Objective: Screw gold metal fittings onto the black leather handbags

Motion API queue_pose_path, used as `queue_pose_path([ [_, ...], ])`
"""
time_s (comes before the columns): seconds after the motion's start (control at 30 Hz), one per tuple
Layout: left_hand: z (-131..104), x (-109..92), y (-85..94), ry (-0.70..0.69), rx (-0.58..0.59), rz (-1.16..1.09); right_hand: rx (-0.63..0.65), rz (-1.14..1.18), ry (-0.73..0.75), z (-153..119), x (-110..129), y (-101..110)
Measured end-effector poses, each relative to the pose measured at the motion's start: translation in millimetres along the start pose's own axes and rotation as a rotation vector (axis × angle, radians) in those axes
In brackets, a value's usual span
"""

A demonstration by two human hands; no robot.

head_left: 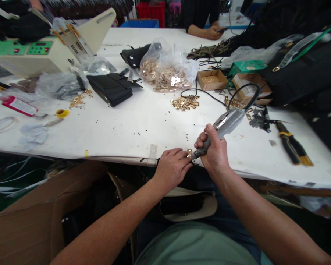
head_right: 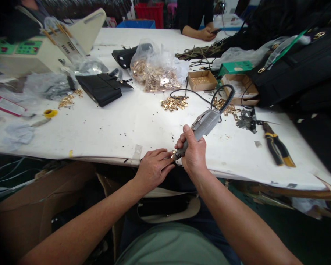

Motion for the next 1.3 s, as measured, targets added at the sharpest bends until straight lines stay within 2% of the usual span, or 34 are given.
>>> queue_pose_path([
  [1.0, 0.9, -0.6, 1.3, -0.009, -0.013, -0.011, 0.028, -0.001, -0.005, -0.4, 0.4, -0.9],
  [1.3, 0.8, -0.3, 0.4, -0.001, -0.009, -0.012, -0.008, -0.026, 0.139, 16.9, 20.6, -1.7],
])
Point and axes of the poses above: each hand's wrist, its own z-axis towards the middle knuckle, its own y-axis out of the back of the hand, x = y × z, the point moved 8 cm from there along z, towards the middle knuckle, and after that the axes turned 2 degrees about y, right-handed, at the moved point
